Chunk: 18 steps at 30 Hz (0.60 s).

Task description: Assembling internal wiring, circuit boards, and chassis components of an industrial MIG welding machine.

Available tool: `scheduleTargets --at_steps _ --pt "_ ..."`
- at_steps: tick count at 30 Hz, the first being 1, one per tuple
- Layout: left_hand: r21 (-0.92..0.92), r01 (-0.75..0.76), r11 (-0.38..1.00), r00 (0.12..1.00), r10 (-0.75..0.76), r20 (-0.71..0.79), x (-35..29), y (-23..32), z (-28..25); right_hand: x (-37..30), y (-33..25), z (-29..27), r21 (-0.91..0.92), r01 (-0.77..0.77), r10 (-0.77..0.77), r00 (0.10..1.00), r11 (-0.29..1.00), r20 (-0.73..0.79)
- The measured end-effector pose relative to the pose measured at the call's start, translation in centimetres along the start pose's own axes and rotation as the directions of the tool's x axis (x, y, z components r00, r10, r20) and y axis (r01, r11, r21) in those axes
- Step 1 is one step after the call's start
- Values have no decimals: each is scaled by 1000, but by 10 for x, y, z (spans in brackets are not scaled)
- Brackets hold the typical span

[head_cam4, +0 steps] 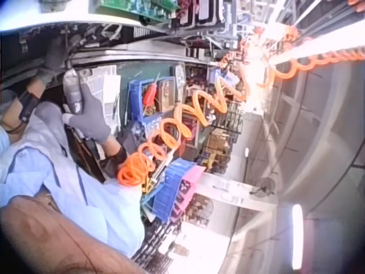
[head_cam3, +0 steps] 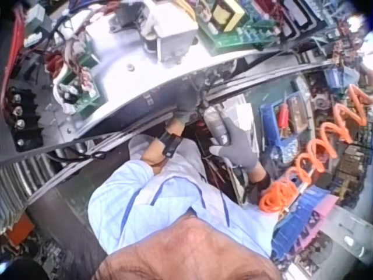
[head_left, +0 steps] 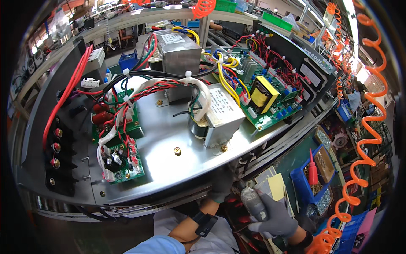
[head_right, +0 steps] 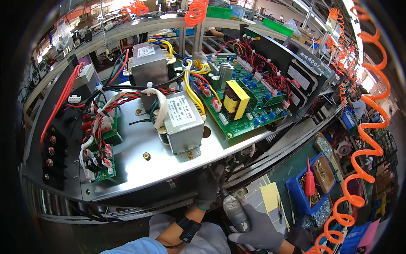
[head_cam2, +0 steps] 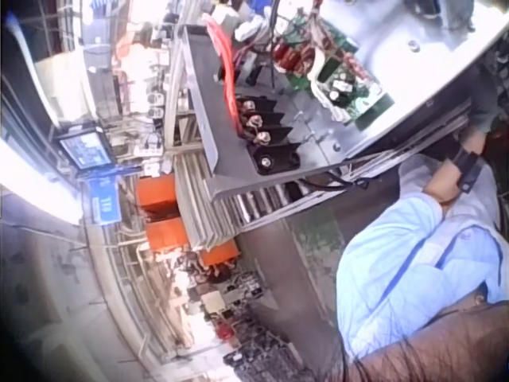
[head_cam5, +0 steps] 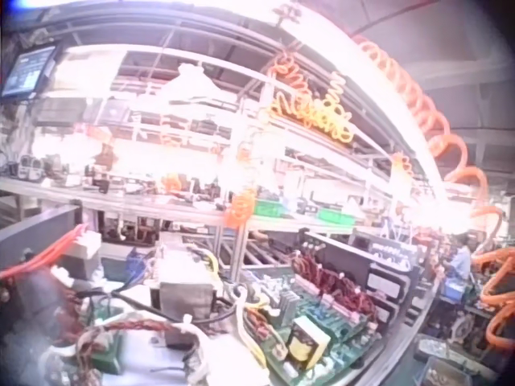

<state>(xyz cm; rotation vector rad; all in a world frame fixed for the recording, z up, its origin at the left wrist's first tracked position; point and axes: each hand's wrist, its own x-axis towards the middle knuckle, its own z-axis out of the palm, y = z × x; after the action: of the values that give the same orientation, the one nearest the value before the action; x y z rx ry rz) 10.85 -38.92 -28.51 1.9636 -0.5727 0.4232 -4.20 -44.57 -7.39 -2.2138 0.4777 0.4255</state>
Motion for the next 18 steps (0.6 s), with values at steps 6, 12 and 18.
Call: scheduleTargets --at_steps 6,12,18 --pt "69 -163 984 986 164 -4 13 26 -10 0 -12 -17 243 19 -33 998 970 56" --pt "-789 557 258 809 -381 447 9 20 11 1 -8 10 -79 -51 50 999 996 -20" --pt "-792 382 477 910 -345 231 -12 4 47 7 33 45 -537 72 -232 944 840 -236"
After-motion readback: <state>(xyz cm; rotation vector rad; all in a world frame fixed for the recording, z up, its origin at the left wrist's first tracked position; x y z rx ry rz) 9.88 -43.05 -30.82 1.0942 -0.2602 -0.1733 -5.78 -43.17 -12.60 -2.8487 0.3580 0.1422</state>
